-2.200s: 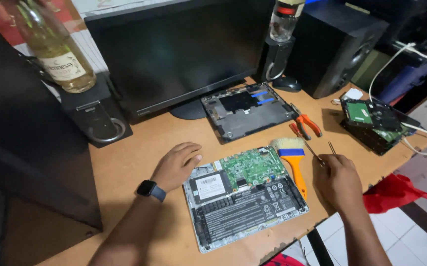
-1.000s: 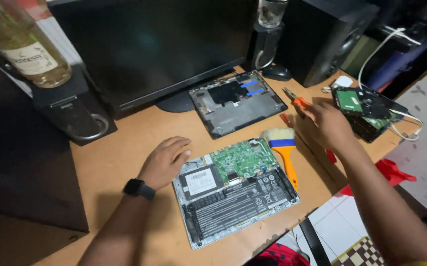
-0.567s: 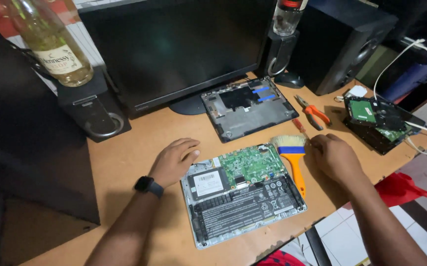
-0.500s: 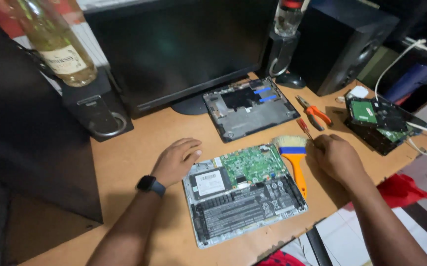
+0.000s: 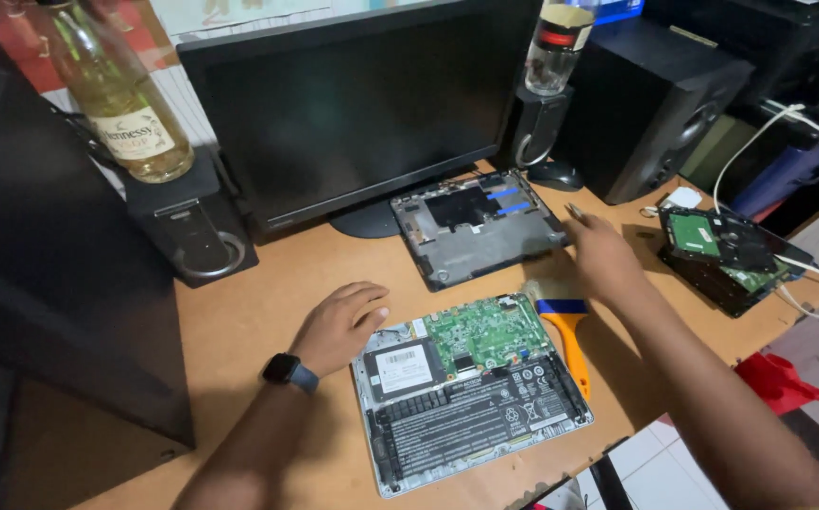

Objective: Unscrewing the back cover of a laptop, prying it open, and cleaning the internal components with a brush.

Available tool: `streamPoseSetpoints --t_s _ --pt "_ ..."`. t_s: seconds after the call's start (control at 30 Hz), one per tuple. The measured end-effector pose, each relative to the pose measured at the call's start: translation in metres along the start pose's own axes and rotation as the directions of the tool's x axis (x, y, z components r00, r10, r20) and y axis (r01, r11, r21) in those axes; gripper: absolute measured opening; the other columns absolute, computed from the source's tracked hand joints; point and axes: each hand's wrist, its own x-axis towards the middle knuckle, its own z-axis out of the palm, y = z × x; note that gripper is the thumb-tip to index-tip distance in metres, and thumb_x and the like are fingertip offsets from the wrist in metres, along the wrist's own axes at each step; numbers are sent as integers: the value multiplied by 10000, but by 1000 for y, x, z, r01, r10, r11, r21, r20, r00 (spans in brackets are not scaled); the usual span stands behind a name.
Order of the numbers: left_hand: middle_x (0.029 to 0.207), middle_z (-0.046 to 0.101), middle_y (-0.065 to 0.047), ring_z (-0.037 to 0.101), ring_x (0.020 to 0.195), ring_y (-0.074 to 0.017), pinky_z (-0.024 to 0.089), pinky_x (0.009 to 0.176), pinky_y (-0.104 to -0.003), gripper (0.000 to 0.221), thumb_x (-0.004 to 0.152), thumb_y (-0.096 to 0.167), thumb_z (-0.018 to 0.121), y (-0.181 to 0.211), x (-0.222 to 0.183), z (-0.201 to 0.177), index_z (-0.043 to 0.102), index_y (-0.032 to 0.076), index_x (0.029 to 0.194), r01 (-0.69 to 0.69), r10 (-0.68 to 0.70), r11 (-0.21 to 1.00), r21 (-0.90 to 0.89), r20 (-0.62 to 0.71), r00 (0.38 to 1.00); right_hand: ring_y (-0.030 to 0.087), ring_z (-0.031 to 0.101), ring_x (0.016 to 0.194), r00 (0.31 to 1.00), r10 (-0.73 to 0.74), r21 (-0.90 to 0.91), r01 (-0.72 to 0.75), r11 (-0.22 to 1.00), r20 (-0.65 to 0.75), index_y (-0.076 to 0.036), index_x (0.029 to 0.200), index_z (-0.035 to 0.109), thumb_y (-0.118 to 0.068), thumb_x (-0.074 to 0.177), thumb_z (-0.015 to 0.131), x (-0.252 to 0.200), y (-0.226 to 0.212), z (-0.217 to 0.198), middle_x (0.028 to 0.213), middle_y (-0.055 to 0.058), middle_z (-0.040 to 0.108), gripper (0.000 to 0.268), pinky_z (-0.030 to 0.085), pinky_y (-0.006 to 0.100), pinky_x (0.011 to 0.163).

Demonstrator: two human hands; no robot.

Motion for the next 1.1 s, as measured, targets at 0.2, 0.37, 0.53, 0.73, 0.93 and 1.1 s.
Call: streamPoseSetpoints --t_s 0.2,0.37,0.53,0.73,0.93,1.1 --pt "1363 660 -103 552 1359 -322 466 1116 -482 353 1043 287 576 -24 -1 13 663 134 1349 -109 112 993 36 -77 991 403 733 1044 999 23 -64 -20 998 50 -36 1214 693 -423 909 643 110 36 87 1115 200 701 495 617 508 849" --pt "1373 651 -134 557 1350 -348 455 1116 -509 361 1057 265 538 -11 -1 2 658 99 1354 -90 88 995 -34 -54 995 403 752 1019 980 159 26 -163 986 117 -64 1066 814 -357 913 629 115 19 66 998 207 773 378 606 498 844" --pt "1364 652 -139 553 1354 -348 450 1125 -495 370 1046 291 561 -19 2 7 664 86 1336 -124 125 992 16 -65 990 420 719 1108 969 163 110 -185 976 185 -123 1161 814 -342 936 624 117 23 68 1080 198 780 367 574 509 936" --pt "1348 665 -116 571 1333 -335 456 1116 -481 362 1046 298 552 -23 2 9 673 103 1326 -152 153 988 17 -81 985 407 724 1090 969 159 126 -184 975 188 -154 1155 809 -357 916 622 115 7 58 1061 186 783 365 583 502 935" --pt "1373 643 -120 537 1370 -335 423 1145 -481 396 1036 329 565 -15 0 5 654 100 1347 -130 131 991 29 -40 991 403 682 1182 957 184 183 -227 957 224 -151 1244 764 -322 916 644 118 -24 44 1173 193 754 390 554 535 971" --pt "1474 567 -139 428 1457 -365 330 1206 -510 497 1040 406 561 6 -5 -6 588 107 1436 -109 107 993 39 61 992 405 678 1194 953 188 230 -243 942 238 -141 1280 745 -305 932 633 120 -38 42 1191 191 750 400 548 557 973"
